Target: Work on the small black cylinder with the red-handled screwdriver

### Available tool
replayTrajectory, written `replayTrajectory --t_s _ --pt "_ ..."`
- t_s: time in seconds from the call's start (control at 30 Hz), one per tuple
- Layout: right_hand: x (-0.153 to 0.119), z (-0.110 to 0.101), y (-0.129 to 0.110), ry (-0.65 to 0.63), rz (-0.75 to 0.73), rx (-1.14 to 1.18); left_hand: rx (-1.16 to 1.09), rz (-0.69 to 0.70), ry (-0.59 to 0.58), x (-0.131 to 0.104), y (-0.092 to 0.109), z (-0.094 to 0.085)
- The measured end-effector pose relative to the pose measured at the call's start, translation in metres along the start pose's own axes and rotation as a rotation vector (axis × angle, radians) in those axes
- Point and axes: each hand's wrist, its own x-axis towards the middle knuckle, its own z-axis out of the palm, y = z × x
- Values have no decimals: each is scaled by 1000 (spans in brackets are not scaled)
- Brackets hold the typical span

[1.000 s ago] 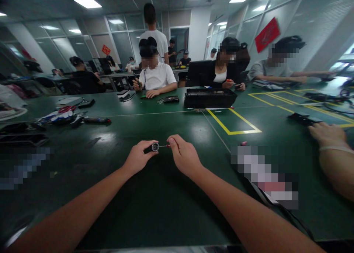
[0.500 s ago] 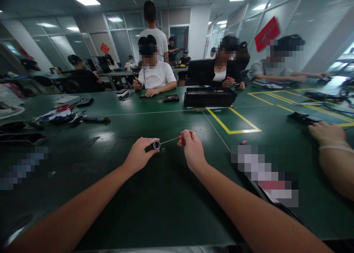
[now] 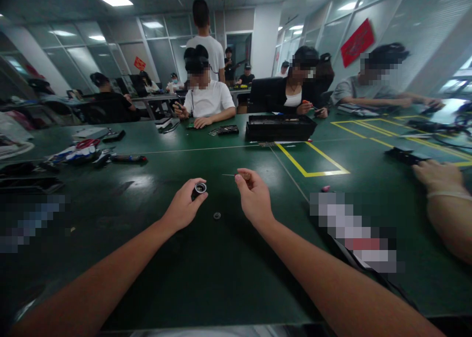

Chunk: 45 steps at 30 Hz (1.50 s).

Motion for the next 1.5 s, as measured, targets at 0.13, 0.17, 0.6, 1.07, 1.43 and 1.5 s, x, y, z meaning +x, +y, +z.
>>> replayTrajectory --t_s 0.13,0.17,0.6,1.07,1.43,1.5 --pt "-2 0 -3 -19 -28 -49 -9 40 -34 -3 8 -9" --pt "-2 0 -2 -23 -33 -55 16 58 -64 -5 11 -11" --pt "-1 2 1 -70 5 -47 434 187 -509 -14 21 3" --pt "-1 1 -3 -69 28 -54 7 -99 -336 -3 11 -8" --pt "0 -2 -1 -76 35 -45 -603 -389 69 5 -7 -64" --pt "0 -2 -2 -81 39 -51 -723 -497 179 -3 -5 -87"
